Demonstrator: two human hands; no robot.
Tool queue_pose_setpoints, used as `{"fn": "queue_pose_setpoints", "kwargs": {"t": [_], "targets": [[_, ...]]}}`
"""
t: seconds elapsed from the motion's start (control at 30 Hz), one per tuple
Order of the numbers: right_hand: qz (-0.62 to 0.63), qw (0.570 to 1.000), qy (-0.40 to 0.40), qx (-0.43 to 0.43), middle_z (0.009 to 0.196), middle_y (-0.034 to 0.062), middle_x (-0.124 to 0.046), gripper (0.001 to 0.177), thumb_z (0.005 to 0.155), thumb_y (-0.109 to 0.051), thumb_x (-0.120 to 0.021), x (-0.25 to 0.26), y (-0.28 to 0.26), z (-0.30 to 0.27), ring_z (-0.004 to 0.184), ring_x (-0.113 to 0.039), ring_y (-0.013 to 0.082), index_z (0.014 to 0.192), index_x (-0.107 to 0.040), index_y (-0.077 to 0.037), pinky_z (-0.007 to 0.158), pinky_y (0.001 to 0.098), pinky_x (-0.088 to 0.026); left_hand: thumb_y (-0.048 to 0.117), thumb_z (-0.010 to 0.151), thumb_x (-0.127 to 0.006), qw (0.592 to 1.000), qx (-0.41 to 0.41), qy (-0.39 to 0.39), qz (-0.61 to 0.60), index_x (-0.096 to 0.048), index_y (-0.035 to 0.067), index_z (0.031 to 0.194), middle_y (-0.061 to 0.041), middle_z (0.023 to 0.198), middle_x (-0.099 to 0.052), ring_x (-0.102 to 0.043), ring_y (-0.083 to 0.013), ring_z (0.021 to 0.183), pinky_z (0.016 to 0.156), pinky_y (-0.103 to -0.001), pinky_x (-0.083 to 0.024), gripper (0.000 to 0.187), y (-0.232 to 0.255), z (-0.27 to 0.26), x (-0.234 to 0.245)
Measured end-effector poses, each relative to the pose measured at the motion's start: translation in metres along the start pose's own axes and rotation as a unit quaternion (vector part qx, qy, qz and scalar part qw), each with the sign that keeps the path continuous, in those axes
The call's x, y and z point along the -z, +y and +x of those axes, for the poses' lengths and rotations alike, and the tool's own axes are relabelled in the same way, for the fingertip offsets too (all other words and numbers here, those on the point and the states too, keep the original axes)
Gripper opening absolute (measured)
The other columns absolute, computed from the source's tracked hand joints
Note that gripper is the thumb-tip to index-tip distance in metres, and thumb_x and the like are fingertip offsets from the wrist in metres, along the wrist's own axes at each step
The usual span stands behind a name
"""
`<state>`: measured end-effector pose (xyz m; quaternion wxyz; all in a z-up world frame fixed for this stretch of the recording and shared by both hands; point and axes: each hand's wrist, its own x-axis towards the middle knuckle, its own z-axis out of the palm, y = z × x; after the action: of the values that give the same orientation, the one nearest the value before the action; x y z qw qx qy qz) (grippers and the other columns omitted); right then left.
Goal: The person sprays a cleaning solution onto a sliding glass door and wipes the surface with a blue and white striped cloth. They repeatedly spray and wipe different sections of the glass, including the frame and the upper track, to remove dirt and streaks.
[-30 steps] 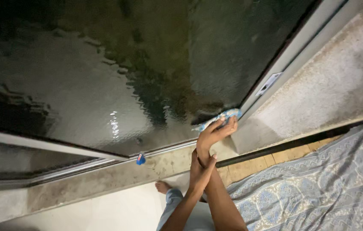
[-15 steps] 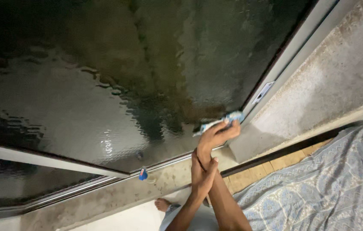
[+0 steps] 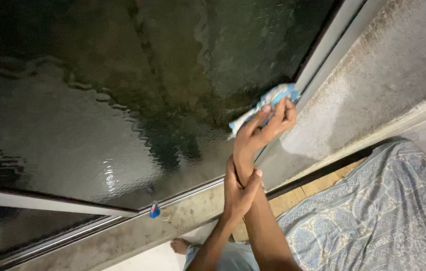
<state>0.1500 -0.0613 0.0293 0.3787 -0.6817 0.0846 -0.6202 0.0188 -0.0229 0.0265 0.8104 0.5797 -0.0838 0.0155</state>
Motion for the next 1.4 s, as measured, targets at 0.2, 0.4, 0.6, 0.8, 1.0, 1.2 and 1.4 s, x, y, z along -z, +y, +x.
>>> {"fn": "queue_pose_setpoints", "kwargs": {"t": [0.2, 0.4, 0.6, 0.8, 1.0, 1.2, 1.4], "targets": [[-0.002, 1.000, -0.012, -0.015, 0.142, 0.0243, -0.045, 0.029, 0.112, -0.007, -0.055, 0.013, -0.001, -0.027, 0.127, -0.050, 0.0363, 0.140, -0.051, 0.003, 0.110, 0.0467, -0.041, 0.021, 0.091, -0.073, 0.996, 0.026, 0.044, 0.078, -0.046, -0.003, 0.136, -0.011, 0.108, -0.068, -0.069, -0.0199, 0.095, 0.082, -0.034, -0.057, 0.058, -0.052, -0.015, 0.016], [-0.005, 0.999, -0.021, -0.046, 0.142, 0.0248, -0.046, 0.029, 0.112, -0.007, -0.055, 0.030, 0.006, -0.048, 0.128, -0.049, 0.0372, 0.139, -0.052, 0.003, 0.112, 0.0475, -0.040, 0.030, 0.085, -0.078, 0.980, 0.101, 0.064, 0.158, -0.049, -0.003, 0.133, -0.013, 0.105, -0.072, -0.072, -0.0217, 0.095, 0.083, -0.037, -0.058, 0.066, -0.074, -0.026, 0.030], [0.011, 0.997, -0.038, -0.066, 0.135, 0.0198, -0.053, 0.025, 0.113, -0.011, -0.058, 0.045, 0.009, -0.041, 0.128, -0.052, 0.0350, 0.134, -0.056, 0.002, 0.112, 0.0472, -0.042, 0.037, 0.091, -0.073, 0.983, 0.103, 0.046, 0.146, -0.054, 0.000, 0.135, -0.011, 0.101, -0.073, -0.070, -0.0172, 0.082, 0.070, -0.032, -0.057, 0.061, -0.059, -0.036, 0.039], [0.161, 0.972, -0.098, -0.141, 0.126, 0.0121, -0.050, 0.026, 0.113, -0.015, -0.044, 0.068, -0.007, -0.046, 0.113, -0.048, 0.0197, 0.134, -0.047, 0.002, 0.101, 0.0341, -0.041, 0.031, 0.101, -0.063, 0.985, 0.072, 0.147, 0.058, -0.056, 0.000, 0.133, -0.009, 0.098, -0.073, -0.069, -0.0129, 0.076, 0.063, -0.028, -0.056, 0.046, -0.050, -0.042, 0.064], [0.240, 0.935, -0.157, -0.211, 0.107, 0.0018, -0.050, 0.015, 0.114, -0.013, -0.043, 0.086, -0.017, -0.067, 0.091, -0.044, 0.0085, 0.123, -0.048, -0.002, 0.081, 0.0249, -0.040, 0.027, 0.103, -0.059, 0.972, 0.010, 0.233, -0.010, -0.054, -0.002, 0.134, -0.010, 0.099, -0.073, -0.069, -0.0136, 0.077, 0.067, -0.028, -0.056, 0.043, -0.035, -0.068, 0.091], [0.273, 0.912, -0.225, -0.208, 0.108, 0.0011, -0.052, 0.013, 0.115, -0.012, -0.046, 0.097, -0.041, -0.091, 0.096, -0.047, 0.0085, 0.121, -0.052, -0.002, 0.088, 0.0249, -0.043, 0.019, 0.102, -0.064, 0.962, -0.002, 0.274, -0.005, -0.053, -0.001, 0.140, -0.009, 0.099, -0.072, -0.067, -0.0116, 0.081, 0.074, -0.028, -0.057, 0.044, -0.010, -0.103, 0.108], [0.315, 0.890, -0.255, -0.210, 0.112, 0.0027, -0.055, 0.016, 0.114, -0.010, -0.045, 0.091, -0.083, -0.111, 0.095, -0.053, 0.0063, 0.128, -0.047, -0.002, 0.085, 0.0221, -0.046, 0.008, 0.097, -0.070, 0.966, -0.059, 0.225, 0.109, -0.057, 0.001, 0.145, -0.005, 0.085, -0.071, -0.065, -0.0076, 0.075, 0.068, -0.025, -0.054, 0.050, 0.032, -0.100, 0.137]]}}
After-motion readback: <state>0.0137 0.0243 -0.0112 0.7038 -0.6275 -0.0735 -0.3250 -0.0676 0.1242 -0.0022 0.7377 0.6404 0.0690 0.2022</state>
